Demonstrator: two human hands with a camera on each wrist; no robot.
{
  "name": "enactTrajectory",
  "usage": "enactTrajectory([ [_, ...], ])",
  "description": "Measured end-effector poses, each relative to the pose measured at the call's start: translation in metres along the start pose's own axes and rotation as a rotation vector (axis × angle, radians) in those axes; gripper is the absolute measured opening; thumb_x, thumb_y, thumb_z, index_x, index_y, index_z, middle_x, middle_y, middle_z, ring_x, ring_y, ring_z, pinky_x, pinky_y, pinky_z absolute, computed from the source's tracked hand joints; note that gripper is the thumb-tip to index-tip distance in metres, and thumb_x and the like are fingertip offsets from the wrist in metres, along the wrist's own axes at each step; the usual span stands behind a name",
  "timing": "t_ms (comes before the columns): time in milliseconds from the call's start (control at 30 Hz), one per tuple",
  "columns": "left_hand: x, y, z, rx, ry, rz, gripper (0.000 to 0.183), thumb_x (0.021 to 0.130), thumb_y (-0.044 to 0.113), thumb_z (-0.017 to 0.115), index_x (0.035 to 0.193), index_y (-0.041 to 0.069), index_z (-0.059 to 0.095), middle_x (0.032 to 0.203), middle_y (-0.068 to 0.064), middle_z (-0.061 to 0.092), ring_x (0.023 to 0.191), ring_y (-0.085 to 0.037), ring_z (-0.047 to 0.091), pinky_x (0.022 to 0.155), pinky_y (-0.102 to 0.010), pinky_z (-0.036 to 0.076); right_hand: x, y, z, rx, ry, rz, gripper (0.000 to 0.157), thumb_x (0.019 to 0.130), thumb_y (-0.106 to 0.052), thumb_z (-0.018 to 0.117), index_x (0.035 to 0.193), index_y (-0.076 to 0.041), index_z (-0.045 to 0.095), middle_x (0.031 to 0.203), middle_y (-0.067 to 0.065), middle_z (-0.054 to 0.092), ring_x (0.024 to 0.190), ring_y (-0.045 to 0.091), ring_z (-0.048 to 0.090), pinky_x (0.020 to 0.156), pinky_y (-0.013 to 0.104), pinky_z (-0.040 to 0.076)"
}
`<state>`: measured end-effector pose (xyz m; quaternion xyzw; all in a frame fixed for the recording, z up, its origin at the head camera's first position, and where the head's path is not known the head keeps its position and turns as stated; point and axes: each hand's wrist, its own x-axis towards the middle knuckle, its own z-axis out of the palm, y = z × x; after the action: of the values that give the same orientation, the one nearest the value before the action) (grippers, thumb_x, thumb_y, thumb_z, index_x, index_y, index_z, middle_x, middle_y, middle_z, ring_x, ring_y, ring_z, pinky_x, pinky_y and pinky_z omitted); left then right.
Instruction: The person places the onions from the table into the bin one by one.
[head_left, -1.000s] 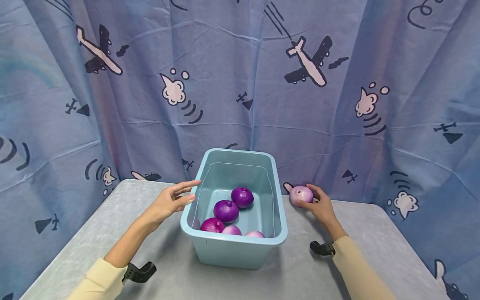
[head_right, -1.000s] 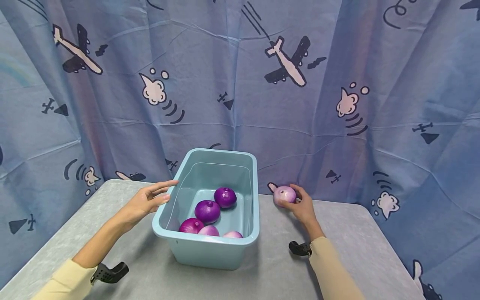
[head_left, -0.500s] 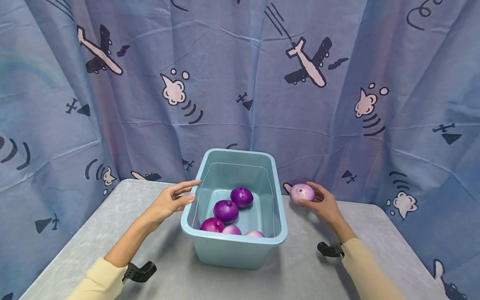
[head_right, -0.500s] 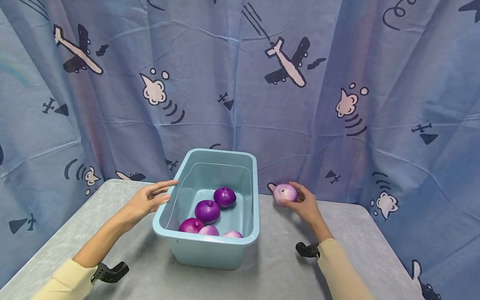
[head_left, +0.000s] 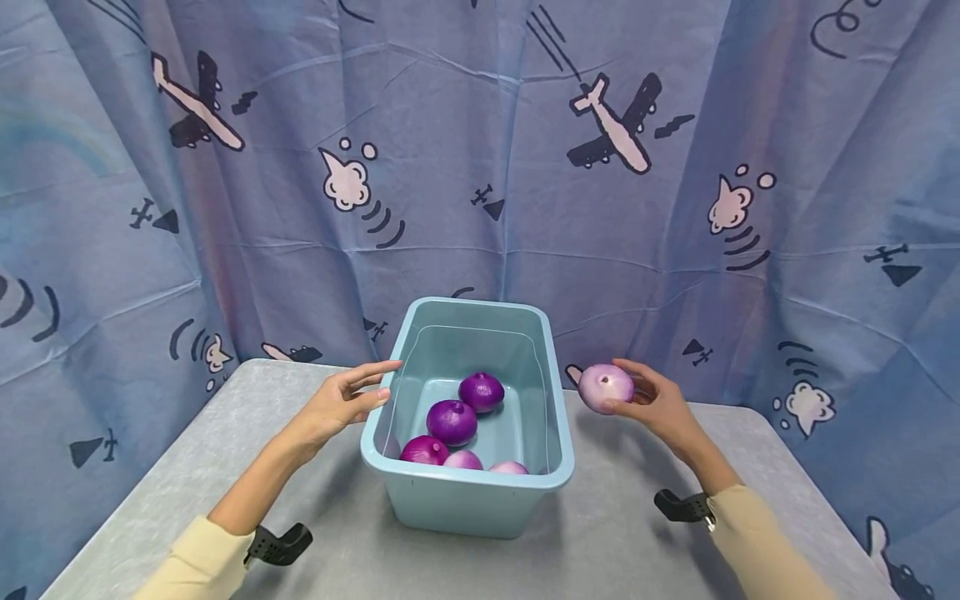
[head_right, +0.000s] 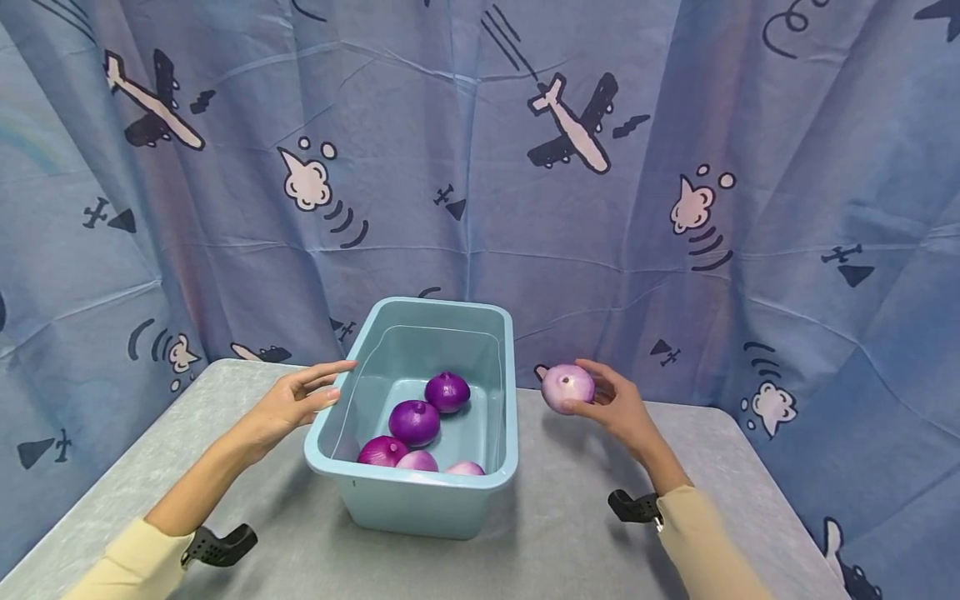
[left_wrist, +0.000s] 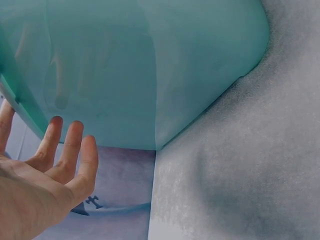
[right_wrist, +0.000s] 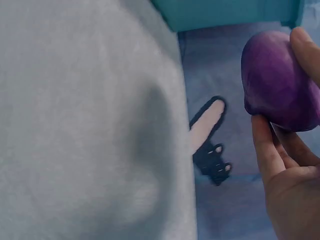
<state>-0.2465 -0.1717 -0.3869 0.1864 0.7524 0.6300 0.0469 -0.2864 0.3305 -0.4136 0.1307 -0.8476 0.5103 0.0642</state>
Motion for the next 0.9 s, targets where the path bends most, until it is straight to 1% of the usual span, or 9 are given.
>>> enactTrajectory([
  [133,-0.001,0.000,-0.001,-0.003,0.002,-0.003,0.049,0.100,0.024,0.068,0.146,0.012,0.057,0.147,-0.023,0.047,0.124,-0.032,0.056,0.091,-0.040,0.051,-0.002,-0.018,-0.007,0.013,-0.022,-0.016,0.074,0.087,-0.020,0.085,0.151,-0.010,0.048,0.137,0.022,0.053,0.117,0.028,0.058,0.088,0.020,0.050],
  [267,-0.001,-0.001,-0.001,-0.006,0.001,-0.001,0.049,0.100,0.024,0.068,0.146,0.012,0.057,0.146,-0.023,0.047,0.124,-0.033,0.056,0.092,-0.042,0.051,-0.003,-0.037,-0.016,0.068,-0.033,-0.059,0.070,0.088,-0.012,0.082,0.150,-0.010,0.049,0.135,0.022,0.053,0.110,0.019,0.063,0.086,0.025,0.053],
  [367,-0.001,-0.002,-0.002,-0.006,0.002,0.003,0.049,0.100,0.024,0.067,0.146,0.011,0.057,0.147,-0.023,0.047,0.124,-0.033,0.055,0.091,-0.041,0.051,-0.003,-0.049,-0.020,0.095,-0.050,-0.101,0.068,0.089,-0.007,0.080,0.150,-0.009,0.049,0.134,0.019,0.053,0.109,0.015,0.064,0.086,0.027,0.054],
  [500,-0.002,-0.003,-0.002,-0.012,0.003,0.004,0.049,0.100,0.023,0.068,0.146,0.011,0.057,0.147,-0.023,0.047,0.126,-0.033,0.055,0.091,-0.041,0.051,-0.002,-0.063,-0.023,0.103,-0.080,-0.144,0.068,0.090,-0.003,0.078,0.150,-0.008,0.048,0.134,0.014,0.054,0.110,0.016,0.064,0.085,0.029,0.055],
  [600,-0.002,-0.003,-0.001,-0.017,0.003,0.001,0.049,0.100,0.023,0.068,0.146,0.011,0.057,0.148,-0.022,0.047,0.126,-0.034,0.054,0.092,-0.043,0.051,-0.002,-0.073,-0.023,0.122,-0.098,-0.161,0.067,0.090,0.001,0.076,0.150,-0.009,0.049,0.134,0.012,0.055,0.110,0.018,0.064,0.084,0.032,0.056],
  [700,-0.001,-0.003,-0.001,-0.016,0.001,0.001,0.049,0.100,0.024,0.068,0.146,0.011,0.057,0.148,-0.022,0.047,0.127,-0.035,0.054,0.094,-0.045,0.050,-0.002,-0.082,-0.022,0.130,-0.110,-0.168,0.065,0.091,0.001,0.074,0.150,-0.011,0.049,0.133,0.012,0.055,0.110,0.019,0.064,0.083,0.033,0.056],
  [900,0.000,-0.001,-0.001,0.006,0.003,0.005,0.049,0.100,0.025,0.068,0.146,0.012,0.057,0.147,-0.021,0.049,0.127,-0.035,0.054,0.095,-0.046,0.050,0.000,-0.097,-0.017,0.130,-0.121,-0.168,0.065,0.093,-0.001,0.073,0.151,-0.009,0.047,0.133,0.013,0.056,0.111,0.021,0.063,0.085,0.033,0.056],
])
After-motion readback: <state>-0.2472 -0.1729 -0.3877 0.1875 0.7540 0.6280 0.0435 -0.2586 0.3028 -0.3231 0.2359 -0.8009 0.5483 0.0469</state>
